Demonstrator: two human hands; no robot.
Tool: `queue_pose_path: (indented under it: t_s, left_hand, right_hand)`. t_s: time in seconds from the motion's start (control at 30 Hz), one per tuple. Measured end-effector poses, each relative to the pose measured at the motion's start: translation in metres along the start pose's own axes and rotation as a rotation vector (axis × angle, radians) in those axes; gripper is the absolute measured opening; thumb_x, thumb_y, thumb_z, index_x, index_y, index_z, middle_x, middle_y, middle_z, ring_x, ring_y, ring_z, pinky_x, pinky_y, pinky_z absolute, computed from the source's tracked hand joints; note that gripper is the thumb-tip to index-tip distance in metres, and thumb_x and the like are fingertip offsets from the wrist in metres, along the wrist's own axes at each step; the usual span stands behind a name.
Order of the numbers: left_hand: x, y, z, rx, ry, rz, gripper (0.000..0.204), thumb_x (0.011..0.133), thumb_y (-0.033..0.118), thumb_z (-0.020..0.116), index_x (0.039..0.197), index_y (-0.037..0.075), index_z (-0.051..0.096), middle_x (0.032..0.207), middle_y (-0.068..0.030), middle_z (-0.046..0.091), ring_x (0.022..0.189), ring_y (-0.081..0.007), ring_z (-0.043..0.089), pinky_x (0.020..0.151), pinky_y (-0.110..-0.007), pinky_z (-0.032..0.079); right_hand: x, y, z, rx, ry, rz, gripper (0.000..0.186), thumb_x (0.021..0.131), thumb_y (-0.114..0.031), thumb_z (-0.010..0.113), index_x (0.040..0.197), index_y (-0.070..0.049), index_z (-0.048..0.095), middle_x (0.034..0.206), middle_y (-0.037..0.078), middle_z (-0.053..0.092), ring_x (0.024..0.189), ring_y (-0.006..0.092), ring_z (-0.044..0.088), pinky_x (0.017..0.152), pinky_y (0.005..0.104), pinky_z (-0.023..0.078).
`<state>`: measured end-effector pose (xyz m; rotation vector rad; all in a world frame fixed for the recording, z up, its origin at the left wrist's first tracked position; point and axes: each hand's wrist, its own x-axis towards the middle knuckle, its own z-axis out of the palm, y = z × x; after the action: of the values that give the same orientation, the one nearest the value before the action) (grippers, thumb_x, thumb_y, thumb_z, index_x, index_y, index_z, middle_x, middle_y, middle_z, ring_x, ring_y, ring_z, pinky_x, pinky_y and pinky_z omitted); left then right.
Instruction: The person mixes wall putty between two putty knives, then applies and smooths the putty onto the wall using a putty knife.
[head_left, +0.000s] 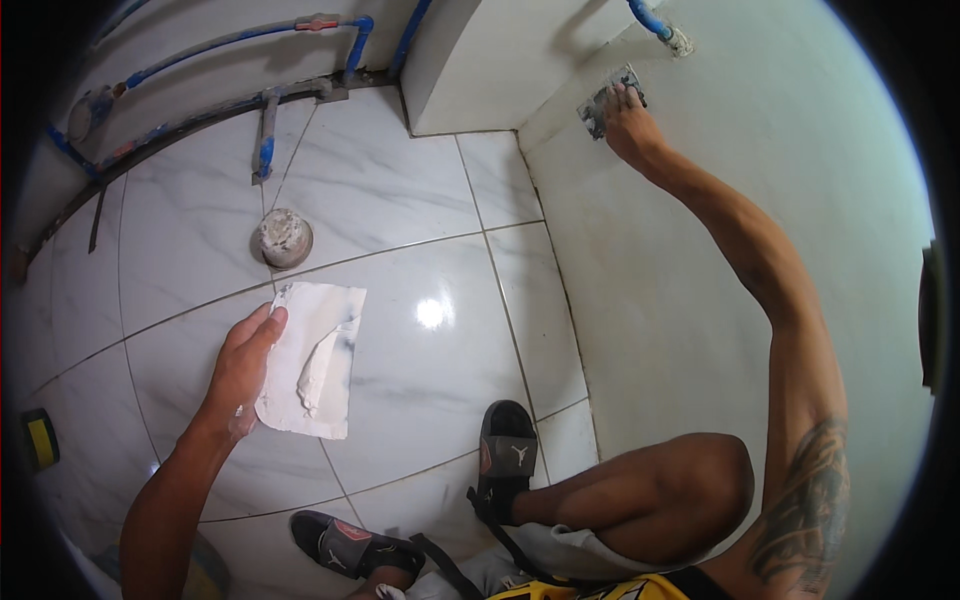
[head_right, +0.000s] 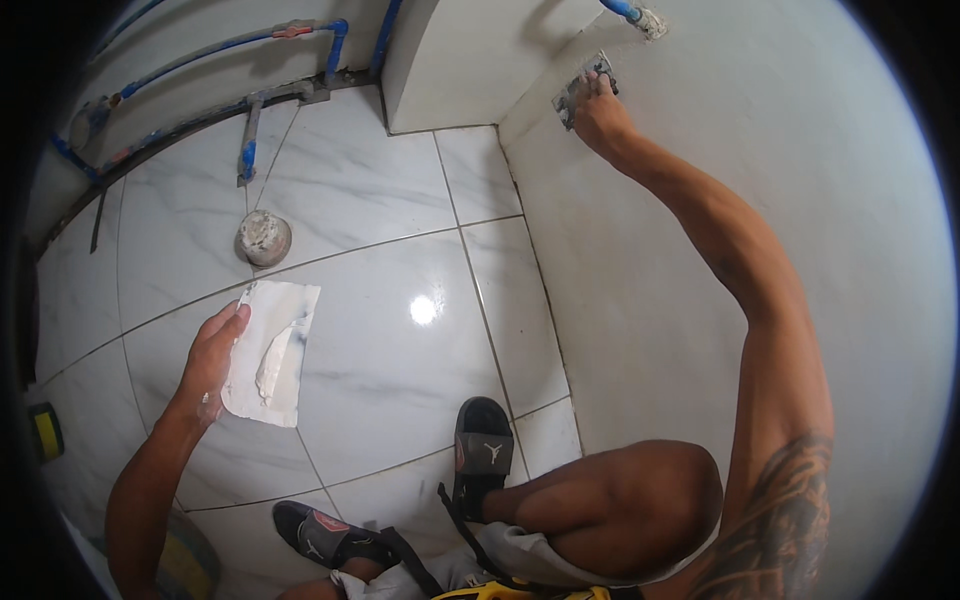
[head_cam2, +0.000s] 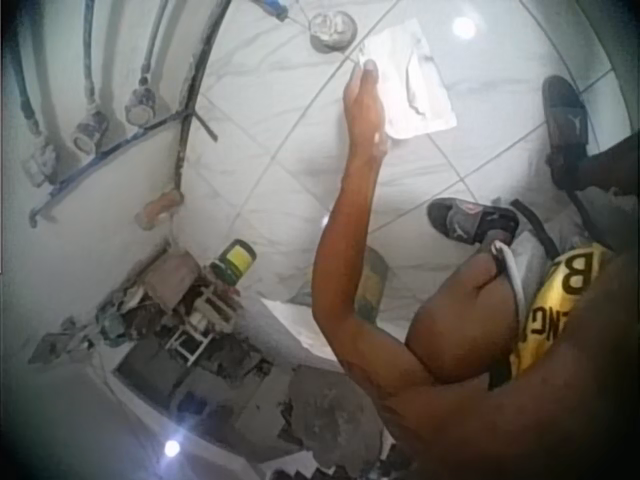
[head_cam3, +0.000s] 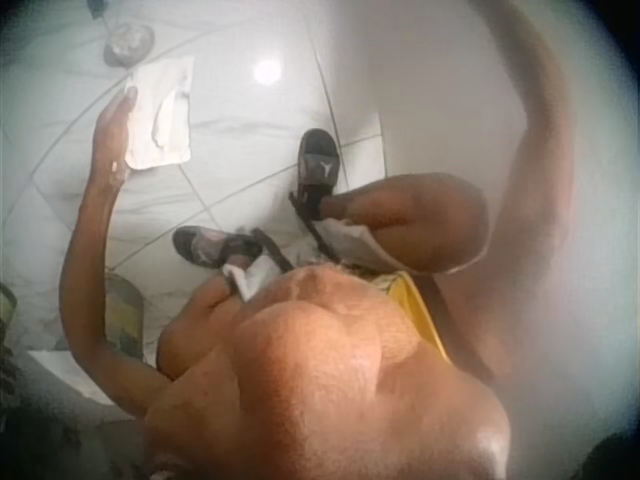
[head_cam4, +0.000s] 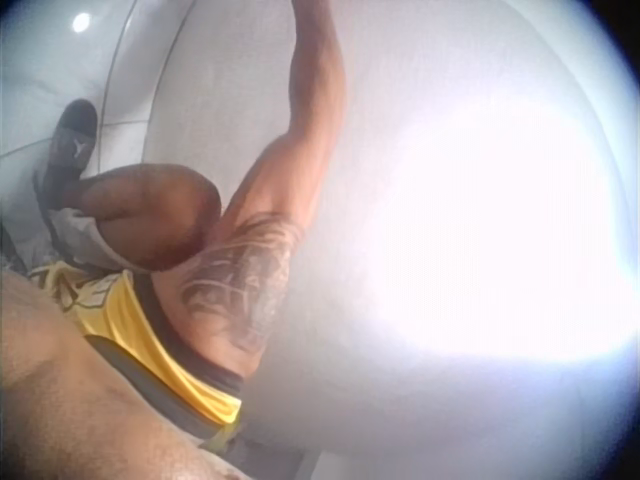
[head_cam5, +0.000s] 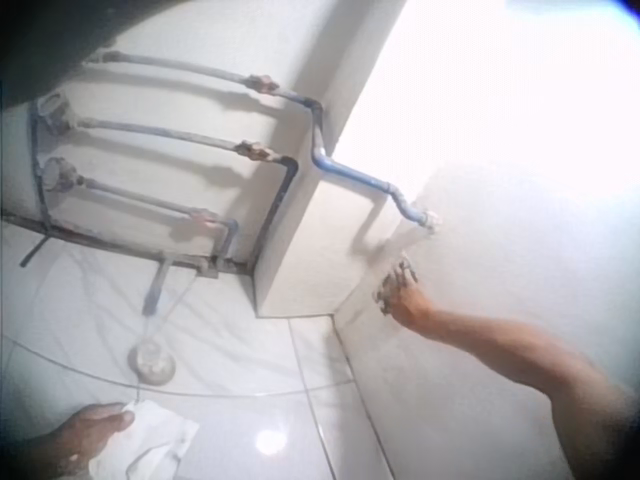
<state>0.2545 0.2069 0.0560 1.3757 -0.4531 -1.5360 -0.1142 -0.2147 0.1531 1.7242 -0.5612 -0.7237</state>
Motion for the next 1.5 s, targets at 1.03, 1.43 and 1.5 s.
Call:
queue_pose_path:
  t_s: [1.03,1.43,1.5]
  left_hand:
    - [-0.020,-0.012,-0.031,-0.008,0.099,-0.106,0.041,0.103,0.027,0.047,0.129,-0.003,0.052,0.116,-0.0095,0.064,0.104,-0.0141,0.061,0.093,-0.027,0.046]
    - [-0.014,-0.007,-0.018,0.038,0.038,-0.073,0.039,0.102,0.027,0.049,0.127,-0.003,0.054,0.113,-0.0081,0.064,0.101,-0.0122,0.060,0.091,-0.027,0.045]
    - [-0.014,-0.007,-0.019,0.051,0.046,-0.060,0.040,0.102,0.027,0.049,0.127,-0.004,0.054,0.114,-0.0084,0.064,0.101,-0.0123,0.060,0.091,-0.027,0.046]
  right_hand:
    - [0.095,-0.028,0.005,-0.021,0.153,-0.058,0.023,0.088,-0.023,0.055,0.096,-0.012,0.074,0.093,0.005,0.069,0.101,0.0239,0.059,0.093,0.0481,0.037]
    - [0.068,-0.025,0.001,-0.024,0.109,-0.026,0.027,0.086,-0.021,0.056,0.098,-0.003,0.073,0.101,0.015,0.066,0.099,0.0316,0.060,0.097,0.0527,0.037]
    - [0.059,-0.025,0.000,-0.032,0.083,-0.043,0.029,0.087,-0.021,0.056,0.100,-0.002,0.072,0.102,0.015,0.065,0.100,0.0327,0.059,0.097,0.0531,0.037]
